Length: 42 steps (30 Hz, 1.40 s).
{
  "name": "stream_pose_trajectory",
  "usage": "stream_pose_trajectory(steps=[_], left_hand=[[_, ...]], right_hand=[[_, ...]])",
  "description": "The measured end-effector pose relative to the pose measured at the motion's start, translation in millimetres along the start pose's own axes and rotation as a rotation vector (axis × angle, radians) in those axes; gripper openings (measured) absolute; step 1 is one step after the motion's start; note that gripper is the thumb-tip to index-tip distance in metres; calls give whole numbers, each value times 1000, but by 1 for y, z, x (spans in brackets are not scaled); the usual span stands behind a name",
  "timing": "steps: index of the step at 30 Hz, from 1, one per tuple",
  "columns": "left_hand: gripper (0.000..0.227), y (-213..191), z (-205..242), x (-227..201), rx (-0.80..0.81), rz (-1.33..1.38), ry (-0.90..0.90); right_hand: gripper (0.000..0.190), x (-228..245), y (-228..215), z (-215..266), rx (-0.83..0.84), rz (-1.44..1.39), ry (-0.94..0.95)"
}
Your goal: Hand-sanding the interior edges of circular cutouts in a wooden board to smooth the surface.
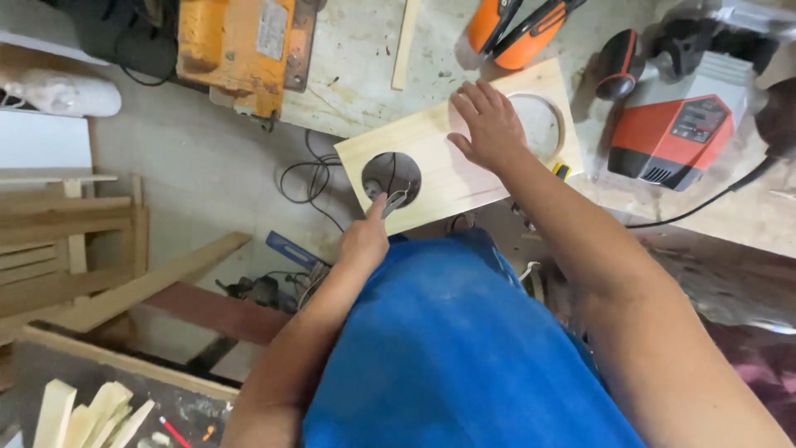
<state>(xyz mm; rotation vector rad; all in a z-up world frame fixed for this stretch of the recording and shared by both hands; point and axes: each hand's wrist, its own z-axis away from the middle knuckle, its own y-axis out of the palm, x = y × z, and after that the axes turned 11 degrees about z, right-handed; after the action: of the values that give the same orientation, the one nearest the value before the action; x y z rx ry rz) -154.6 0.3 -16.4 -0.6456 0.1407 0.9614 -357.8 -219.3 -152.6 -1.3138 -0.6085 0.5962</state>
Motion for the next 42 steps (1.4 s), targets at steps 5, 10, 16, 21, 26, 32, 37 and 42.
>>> stream_pose_trajectory(steps=[5, 10, 16, 21, 26, 32, 37, 42], left_hand=[[64, 51, -41, -3, 16, 51, -103], [63, 42, -29, -15, 75, 171, -143], [69, 61, -71, 10, 67, 25, 16], [77, 83, -75, 13, 25, 4, 82], [75, 65, -46, -47, 69, 549, -184], [78, 75, -79, -62, -33, 670, -229], [67, 87, -91, -18, 69, 407, -308], [50, 52, -82, -46, -1, 952, -411]], right_hand=[[80, -4, 17, -1, -146, 70, -179], [84, -6, 13, -1, -201, 7, -226], [95, -8, 1, -16, -239, 28, -299], [106, -6, 6, -31, -74, -26, -367], [94, -7, 9, -26, -189, 28, -342], [89, 24, -19, -47, 130, -2, -138], [87, 22, 10, -46, -94, 24, -152], [87, 19, 13, -42, -100, -12, -140]])
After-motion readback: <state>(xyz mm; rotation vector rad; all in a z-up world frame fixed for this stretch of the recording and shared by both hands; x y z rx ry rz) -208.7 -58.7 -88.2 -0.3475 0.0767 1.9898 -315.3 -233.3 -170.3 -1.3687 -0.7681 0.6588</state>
